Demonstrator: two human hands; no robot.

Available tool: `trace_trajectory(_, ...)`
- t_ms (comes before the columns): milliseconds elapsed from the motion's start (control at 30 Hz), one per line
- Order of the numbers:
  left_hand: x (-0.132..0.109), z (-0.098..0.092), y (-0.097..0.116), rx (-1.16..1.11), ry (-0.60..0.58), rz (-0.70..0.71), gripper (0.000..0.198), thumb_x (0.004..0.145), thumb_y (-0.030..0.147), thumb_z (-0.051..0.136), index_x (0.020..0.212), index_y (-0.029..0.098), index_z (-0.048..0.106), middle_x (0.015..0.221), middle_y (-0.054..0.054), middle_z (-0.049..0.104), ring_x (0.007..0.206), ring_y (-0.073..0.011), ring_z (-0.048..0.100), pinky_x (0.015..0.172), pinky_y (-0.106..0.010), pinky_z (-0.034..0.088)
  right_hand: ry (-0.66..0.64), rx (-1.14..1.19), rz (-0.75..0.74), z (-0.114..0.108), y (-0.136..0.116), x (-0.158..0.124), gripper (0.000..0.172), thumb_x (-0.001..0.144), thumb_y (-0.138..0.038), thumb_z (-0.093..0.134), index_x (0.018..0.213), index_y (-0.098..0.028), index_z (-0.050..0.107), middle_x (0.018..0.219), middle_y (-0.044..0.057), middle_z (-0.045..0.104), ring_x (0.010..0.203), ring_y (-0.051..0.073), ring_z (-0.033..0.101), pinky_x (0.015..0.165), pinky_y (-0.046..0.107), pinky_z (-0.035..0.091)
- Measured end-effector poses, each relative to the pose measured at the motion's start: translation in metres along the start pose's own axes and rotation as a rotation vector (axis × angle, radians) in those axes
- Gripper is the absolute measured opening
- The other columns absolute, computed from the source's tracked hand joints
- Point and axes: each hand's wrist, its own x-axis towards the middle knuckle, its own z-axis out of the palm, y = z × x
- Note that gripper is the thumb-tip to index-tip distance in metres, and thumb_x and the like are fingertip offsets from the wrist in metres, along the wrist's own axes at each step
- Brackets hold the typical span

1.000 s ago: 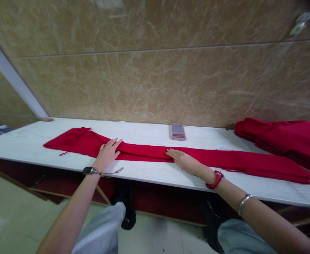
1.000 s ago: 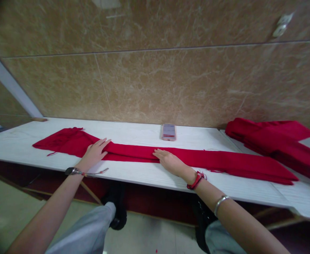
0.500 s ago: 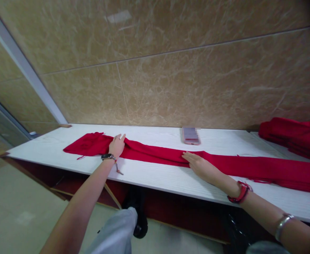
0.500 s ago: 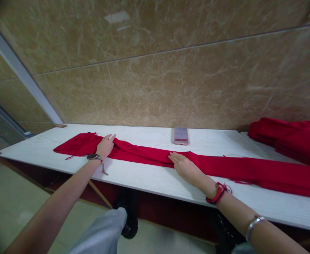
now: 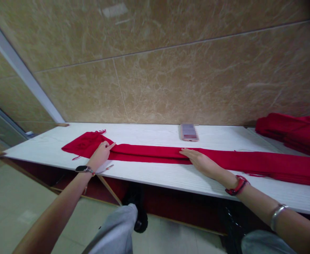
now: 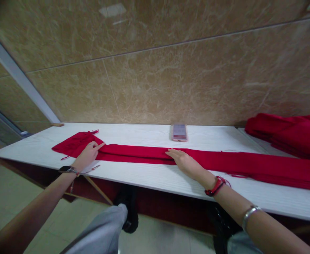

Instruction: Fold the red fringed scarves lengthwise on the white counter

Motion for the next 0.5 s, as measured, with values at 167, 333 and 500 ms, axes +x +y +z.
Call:
trace_trajectory(167, 0.021, -0.01, -0.002, -0.013, 0.027, 0.034, 0.032, 0.072, 0.008, 0.042, 0.097, 0.016, 0.059, 0.109, -0.01, 0.054, 0.104, -0.0227, 0.049, 0.093, -0.038, 0.04, -0.002, -0.166, -0.018, -0.005, -0.006, 0.002, 0.047, 0.079, -0.004, 0.038, 0.123, -0.013, 0.051, 0.13, 0.015, 0.05, 0.122, 0.025, 0.042, 0.1, 0.045, 0.037)
trace_trajectory(333, 0.037, -0.016, -0.009, -0.096, -0.163, 0.08, 0.05, 0.067, 0.004, 0.041, 0.115, 0.016, 0.05, 0.114, -0.008, 0.058, 0.105, -0.0181, 0.053, 0.092, -0.032, 0.041, -0.073, -0.244, -0.1, -0.004, -0.035, 0.038, 0.05, 0.078, -0.002, 0.038, 0.127, -0.011, 0.047, 0.132, 0.017, 0.047, 0.123, 0.027, 0.042, 0.099, 0.048, 0.037)
trace_trajectory(500, 0.05, -0.021, -0.012, 0.141, -0.281, 0.176, 0.047, 0.065, -0.002, 0.039, 0.106, 0.013, 0.057, 0.112, -0.009, 0.059, 0.11, -0.0202, 0.05, 0.097, -0.035, 0.034, -0.121, -0.093, -0.227, 0.017, -0.059, 0.082, 0.045, 0.08, -0.002, 0.037, 0.123, -0.007, 0.051, 0.125, 0.018, 0.053, 0.116, 0.023, 0.049, 0.097, 0.038, 0.041)
